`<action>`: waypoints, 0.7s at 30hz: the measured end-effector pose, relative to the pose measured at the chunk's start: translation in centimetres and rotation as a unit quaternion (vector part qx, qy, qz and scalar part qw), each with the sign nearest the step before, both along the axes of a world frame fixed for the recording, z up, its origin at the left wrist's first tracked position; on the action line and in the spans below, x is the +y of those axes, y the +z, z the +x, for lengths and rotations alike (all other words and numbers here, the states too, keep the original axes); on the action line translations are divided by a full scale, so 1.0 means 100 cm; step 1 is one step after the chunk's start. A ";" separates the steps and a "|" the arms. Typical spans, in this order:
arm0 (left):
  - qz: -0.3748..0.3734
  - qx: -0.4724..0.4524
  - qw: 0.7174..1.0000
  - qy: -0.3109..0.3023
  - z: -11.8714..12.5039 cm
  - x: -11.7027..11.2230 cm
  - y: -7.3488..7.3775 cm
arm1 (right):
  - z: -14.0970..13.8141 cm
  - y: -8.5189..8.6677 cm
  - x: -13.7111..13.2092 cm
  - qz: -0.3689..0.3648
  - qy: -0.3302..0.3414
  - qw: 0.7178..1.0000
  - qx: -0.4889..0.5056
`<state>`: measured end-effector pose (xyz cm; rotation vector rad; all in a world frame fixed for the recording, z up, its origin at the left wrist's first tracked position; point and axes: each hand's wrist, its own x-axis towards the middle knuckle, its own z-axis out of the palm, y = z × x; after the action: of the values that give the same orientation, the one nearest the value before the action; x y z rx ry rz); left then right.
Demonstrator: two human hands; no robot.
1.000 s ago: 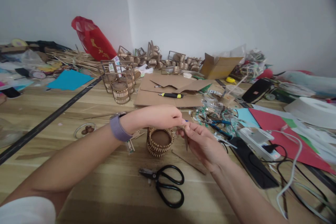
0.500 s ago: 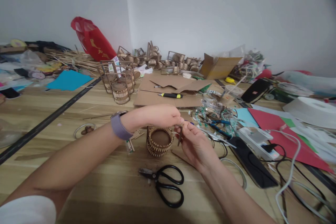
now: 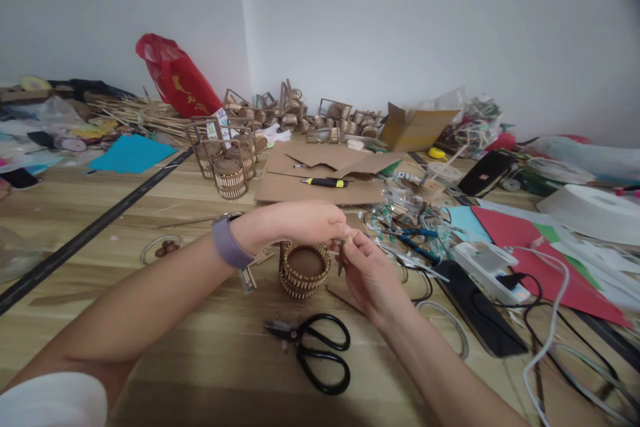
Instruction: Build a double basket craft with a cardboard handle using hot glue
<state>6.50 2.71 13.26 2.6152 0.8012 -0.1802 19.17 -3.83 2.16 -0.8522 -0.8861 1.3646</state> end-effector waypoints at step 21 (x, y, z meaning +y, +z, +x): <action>0.278 -0.192 0.920 0.198 -0.010 -0.079 -0.097 | 0.018 0.008 -0.001 -0.029 0.033 0.999 0.029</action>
<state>5.50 -5.18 3.59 2.7521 1.3542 0.7560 21.00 -3.93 2.96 -0.8300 -0.8398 1.4726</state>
